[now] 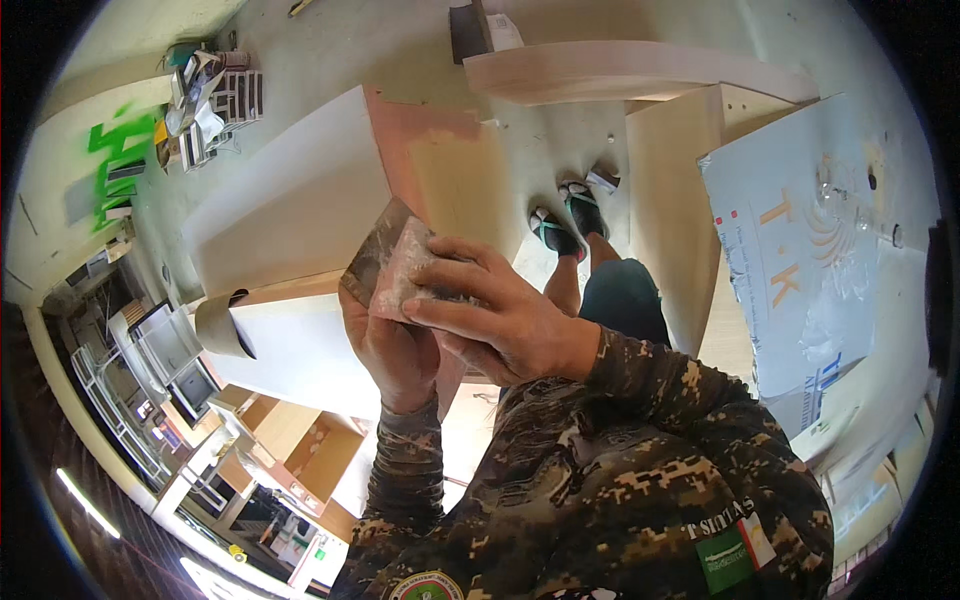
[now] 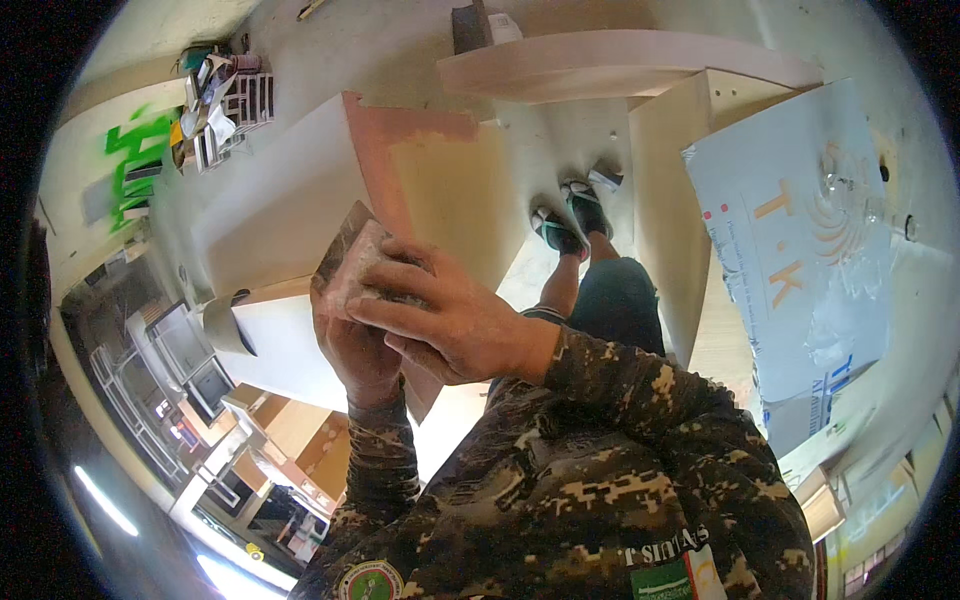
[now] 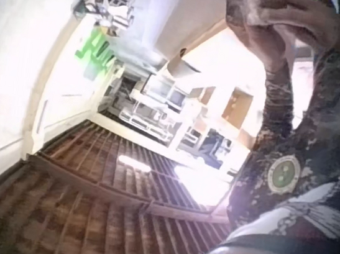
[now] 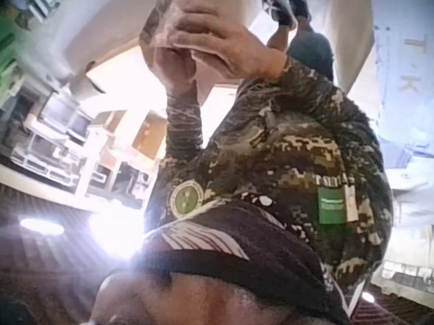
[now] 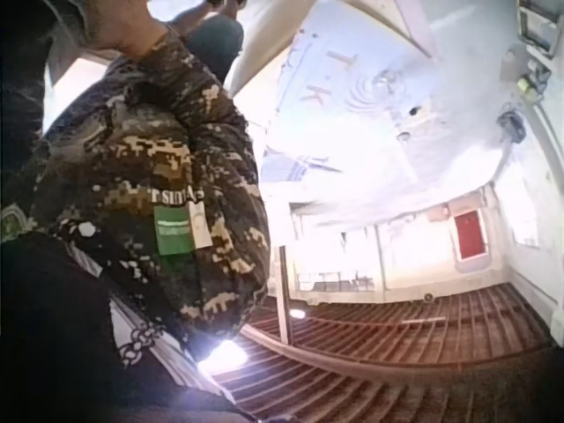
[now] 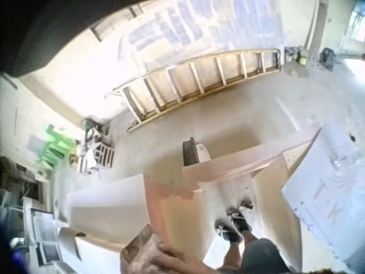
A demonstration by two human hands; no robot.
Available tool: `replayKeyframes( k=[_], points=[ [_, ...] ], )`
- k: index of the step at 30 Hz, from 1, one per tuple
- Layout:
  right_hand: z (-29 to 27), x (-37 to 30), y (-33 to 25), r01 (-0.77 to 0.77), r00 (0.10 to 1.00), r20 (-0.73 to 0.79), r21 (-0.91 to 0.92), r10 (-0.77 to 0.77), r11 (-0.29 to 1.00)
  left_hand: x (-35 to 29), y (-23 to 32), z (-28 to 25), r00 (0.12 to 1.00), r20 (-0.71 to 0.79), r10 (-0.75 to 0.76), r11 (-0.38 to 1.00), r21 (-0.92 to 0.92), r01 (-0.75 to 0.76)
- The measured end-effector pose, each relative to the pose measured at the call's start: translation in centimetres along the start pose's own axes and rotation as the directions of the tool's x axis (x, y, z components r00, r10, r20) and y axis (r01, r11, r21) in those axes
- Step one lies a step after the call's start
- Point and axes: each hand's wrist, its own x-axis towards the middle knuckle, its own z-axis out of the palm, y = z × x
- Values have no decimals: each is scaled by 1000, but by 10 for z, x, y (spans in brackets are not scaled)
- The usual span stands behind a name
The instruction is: The person sands the edges and corners of a wooden furniture structure using pieces of sandpaper.
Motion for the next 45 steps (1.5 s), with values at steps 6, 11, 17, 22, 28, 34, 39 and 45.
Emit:
replayKeyframes(
  k=[6, 11, 17, 22, 28, 34, 39, 45],
  points=[
    [-1, -5, -5, -141, 989, -47, -98, 137, 985, -1, 10, 11, 977, -195, -91, 932, -363, 14],
    [-4, -20, 0, -289, 957, -18, -127, 290, 949, -3, 22, 1, 963, -268, -10, 972, -228, -54],
    [-3, -46, 23, -528, 833, 129, -112, 539, 842, 1, 36, -6, 967, -233, 106, 920, -347, -185],
    [-19, -37, 22, -537, 826, 89, -176, 556, 825, 2, 10, -37, 949, -272, 158, 969, -140, -202],
    [-19, -26, 22, -514, 835, 106, -201, 540, 834, -3, -6, -62, 929, -299, 218, 970, -40, -240],
    [-10, 3, 13, -380, 896, 132, -267, 424, 886, -4, 0, -67, 906, -289, 308, 939, 246, -241],
    [7, 41, 3, -47, 969, 188, -502, 161, 864, -4, -3, -71, 881, -177, 438, 856, 382, -349],
    [13, 65, -4, 93, 977, 205, -625, 48, 775, 29, 32, -70, 803, 34, 595, 691, 489, -533]
  ],
)
